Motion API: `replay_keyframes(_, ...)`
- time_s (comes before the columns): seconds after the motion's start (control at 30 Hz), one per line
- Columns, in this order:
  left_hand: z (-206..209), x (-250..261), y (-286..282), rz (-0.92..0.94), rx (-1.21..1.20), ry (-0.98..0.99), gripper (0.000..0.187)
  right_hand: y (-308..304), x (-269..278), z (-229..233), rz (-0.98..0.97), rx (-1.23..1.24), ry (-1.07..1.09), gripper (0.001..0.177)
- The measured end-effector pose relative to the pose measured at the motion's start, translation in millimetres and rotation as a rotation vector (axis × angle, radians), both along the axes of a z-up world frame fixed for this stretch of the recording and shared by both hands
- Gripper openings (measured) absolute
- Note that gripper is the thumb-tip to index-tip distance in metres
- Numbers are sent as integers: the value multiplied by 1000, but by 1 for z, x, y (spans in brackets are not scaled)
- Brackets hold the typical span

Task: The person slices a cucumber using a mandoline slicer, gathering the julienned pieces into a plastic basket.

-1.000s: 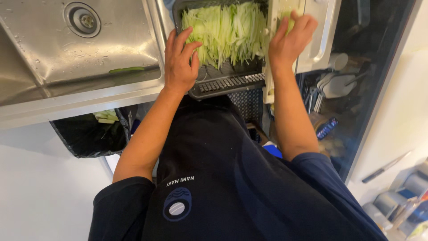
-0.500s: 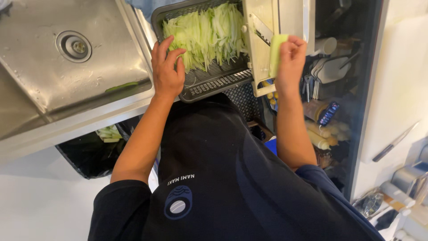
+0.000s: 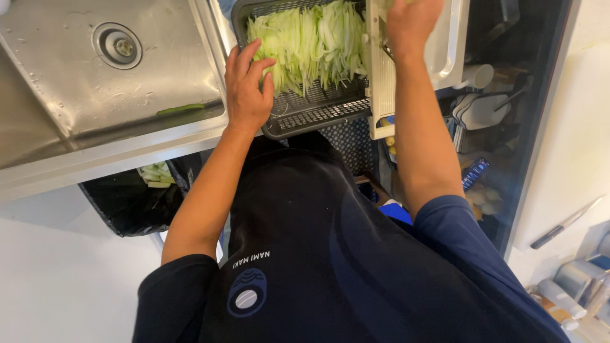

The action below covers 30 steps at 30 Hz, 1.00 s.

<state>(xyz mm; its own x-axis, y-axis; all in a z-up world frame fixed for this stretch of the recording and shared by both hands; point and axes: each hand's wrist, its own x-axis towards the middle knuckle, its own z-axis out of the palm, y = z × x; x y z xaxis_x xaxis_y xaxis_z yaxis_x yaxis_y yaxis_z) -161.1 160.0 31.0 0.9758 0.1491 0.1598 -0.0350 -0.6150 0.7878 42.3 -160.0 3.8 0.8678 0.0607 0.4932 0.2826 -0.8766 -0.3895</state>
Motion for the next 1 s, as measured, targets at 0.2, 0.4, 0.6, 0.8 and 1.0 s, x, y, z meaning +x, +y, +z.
replay_keyframes(0.2,24,2,-13,16,103,-107,22,-30,-63,56,78,1440,589,22)
replay_keyframes(0.4,44,30,-50,-149,-67,-92,26,-30,-110,102,-86,1802,812,31)
replay_keyframes(0.6,58,29,-91,-333,-720,292,40,-1,-144,130,17,1657,808,26)
replay_keyframes(0.8,53,-10,-71,-273,-1888,553,69,102,-176,138,491,940,660,13)
replay_keyframes(1.0,30,-99,25,13,-1902,-32,61,157,-163,132,694,739,861,12)
